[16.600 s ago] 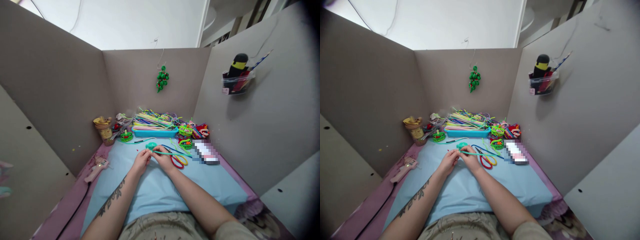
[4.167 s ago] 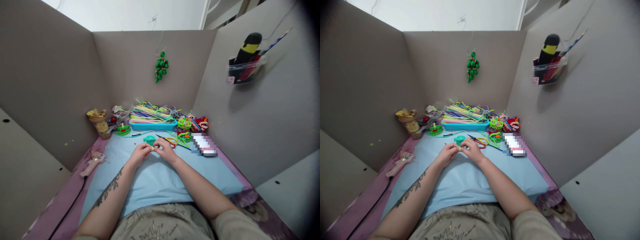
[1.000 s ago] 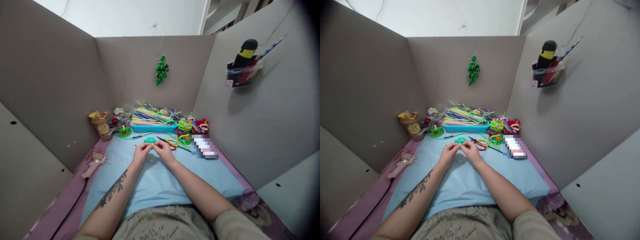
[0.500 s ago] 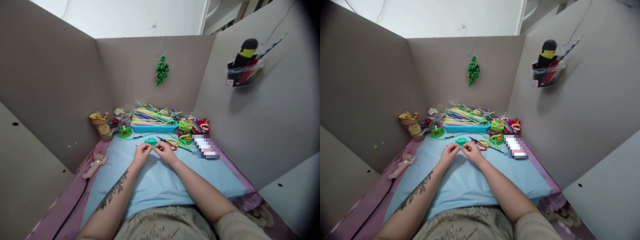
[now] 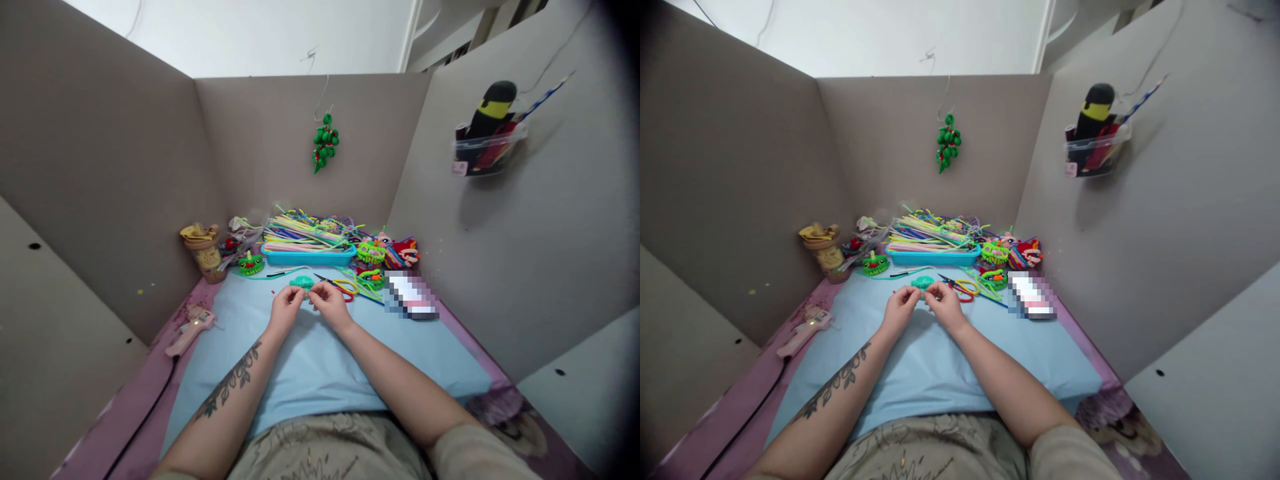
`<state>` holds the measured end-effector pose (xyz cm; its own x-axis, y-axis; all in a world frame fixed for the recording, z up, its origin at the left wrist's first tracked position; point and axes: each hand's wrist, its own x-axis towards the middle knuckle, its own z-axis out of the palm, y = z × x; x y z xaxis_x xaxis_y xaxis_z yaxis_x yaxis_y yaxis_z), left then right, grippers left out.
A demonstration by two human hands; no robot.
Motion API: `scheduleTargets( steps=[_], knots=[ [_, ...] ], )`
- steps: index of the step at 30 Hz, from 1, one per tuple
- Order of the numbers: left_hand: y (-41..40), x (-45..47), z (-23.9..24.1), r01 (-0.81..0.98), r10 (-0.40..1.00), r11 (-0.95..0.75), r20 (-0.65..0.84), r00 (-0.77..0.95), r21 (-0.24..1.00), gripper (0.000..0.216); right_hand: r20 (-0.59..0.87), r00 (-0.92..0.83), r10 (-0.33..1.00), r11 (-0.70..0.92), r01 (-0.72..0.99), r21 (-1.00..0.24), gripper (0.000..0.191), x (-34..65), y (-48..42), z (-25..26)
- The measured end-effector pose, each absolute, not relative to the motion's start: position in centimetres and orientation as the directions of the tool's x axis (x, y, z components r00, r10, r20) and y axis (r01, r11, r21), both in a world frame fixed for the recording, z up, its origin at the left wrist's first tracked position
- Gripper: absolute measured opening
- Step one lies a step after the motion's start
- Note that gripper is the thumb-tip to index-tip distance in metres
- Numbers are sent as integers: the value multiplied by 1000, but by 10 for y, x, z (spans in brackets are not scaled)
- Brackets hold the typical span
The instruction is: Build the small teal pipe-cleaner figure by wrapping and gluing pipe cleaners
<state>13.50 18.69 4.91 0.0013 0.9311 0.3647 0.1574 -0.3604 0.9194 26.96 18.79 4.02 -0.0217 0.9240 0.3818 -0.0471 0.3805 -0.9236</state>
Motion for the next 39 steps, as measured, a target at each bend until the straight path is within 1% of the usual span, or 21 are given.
scheduleTargets(
  steps=[5, 9, 19, 22, 28, 32, 36, 39],
  knots=[
    [188, 137, 47, 160, 935, -351, 355, 7, 923, 19, 387, 6, 922, 387, -26, -922, 12, 271, 188, 41],
    [187, 137, 47, 167, 926, -372, 377, 2, 913, 20, 383, -1, 924, 383, -5, -924, 9, 272, 188, 42],
    [187, 135, 46, 190, 927, -369, 375, 6, 910, 21, 367, -42, 929, 368, 42, -929, 13, 275, 190, 39],
    [187, 135, 45, 213, 928, -368, 373, 17, 905, 22, 366, -48, 929, 368, 29, -930, 12, 275, 191, 40],
    [185, 133, 47, 311, 889, -442, 457, 27, 842, 19, 348, -56, 936, 349, -1, -937, 10, 276, 189, 43],
    [184, 133, 48, 334, 872, -471, 489, 33, 816, 18, 360, -70, 930, 361, 9, -932, 9, 277, 189, 43],
    [185, 132, 48, 326, 882, -455, 471, 36, 828, 17, 370, -83, 925, 373, 25, -927, 10, 277, 187, 43],
    [187, 132, 46, 283, 899, -424, 437, 19, 860, 16, 344, -105, 933, 345, -3, -939, 13, 276, 187, 44]
  ],
)
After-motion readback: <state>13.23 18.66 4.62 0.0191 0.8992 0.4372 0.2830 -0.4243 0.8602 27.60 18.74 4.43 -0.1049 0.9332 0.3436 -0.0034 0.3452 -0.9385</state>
